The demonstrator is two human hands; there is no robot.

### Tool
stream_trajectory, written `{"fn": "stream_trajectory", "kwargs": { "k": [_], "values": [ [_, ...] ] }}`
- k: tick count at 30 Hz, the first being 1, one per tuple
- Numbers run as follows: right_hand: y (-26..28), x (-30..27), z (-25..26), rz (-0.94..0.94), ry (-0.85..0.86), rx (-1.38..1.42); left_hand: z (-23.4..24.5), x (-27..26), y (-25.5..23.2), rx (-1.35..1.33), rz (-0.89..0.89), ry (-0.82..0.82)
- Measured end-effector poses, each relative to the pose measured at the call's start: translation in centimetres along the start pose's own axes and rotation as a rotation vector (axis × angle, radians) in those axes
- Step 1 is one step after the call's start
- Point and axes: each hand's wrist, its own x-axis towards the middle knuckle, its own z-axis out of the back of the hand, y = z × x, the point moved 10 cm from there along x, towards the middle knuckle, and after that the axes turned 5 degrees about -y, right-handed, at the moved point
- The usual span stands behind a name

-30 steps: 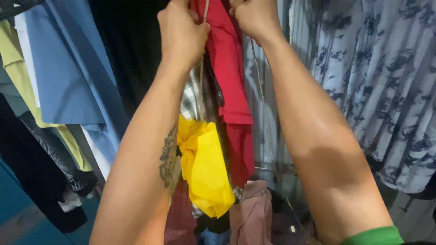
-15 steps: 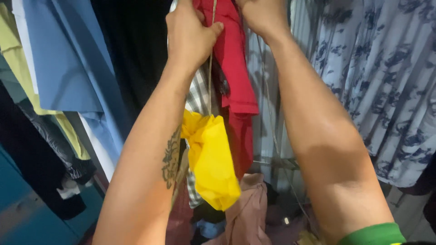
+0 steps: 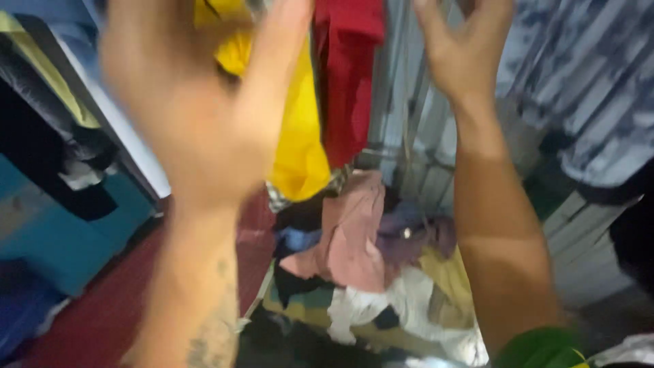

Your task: The person gathers scattered items from the floor, including a toy gun, a plastic basket, a small white device, a bag, a book, a mat, a Rubik's cube, and a shoe, and places them into a cardboard box. They also hang a yellow cloth on a clothes rack.

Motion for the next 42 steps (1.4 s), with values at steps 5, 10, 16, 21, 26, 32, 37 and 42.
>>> {"fn": "stream_trajectory", "kwargs": {
  "k": [5, 10, 16, 21, 26, 32, 37, 42],
  "values": [
    [3.4, -8.2, 2.2, -0.05, -0.006, -0.17, 2.3, -10.8, -2.4, 0.081, 0.164, -0.245],
    [6.1, -16.6, 3.7, -0.018, -0.054, -0.253, 2.1, -20.9, -1.1, 0.125, 0.396, -0.167],
    [7.0, -26.7, 5.4, -0.257, -0.038, -0.264, 3.7, -31.0, 0.4, 0.379, 0.566, -0.063],
    [5.8, -36.6, 6.3, -0.557, 0.114, -0.208, 6.6, -42.0, -0.1, 0.448, 0.833, -0.125],
    [8.7, -45.6, 6.6, -0.54, 0.307, -0.166, 10.3, -53.7, -2.0, 0.541, 1.017, -0.266],
    [9.1, -57.4, 7.2, -0.989, 0.571, -0.253, 13.8, -66.0, -7.3, 0.557, 1.402, -0.509],
    [12.3, -63.6, 3.6, -0.766, 0.751, -0.052, 16.0, -71.3, -13.7, 0.763, 1.448, -0.592],
    [13.9, -70.0, 2.4, -1.014, 0.976, 0.055, 15.5, -75.4, -20.5, 0.941, 1.386, -0.665]
  ]
}}
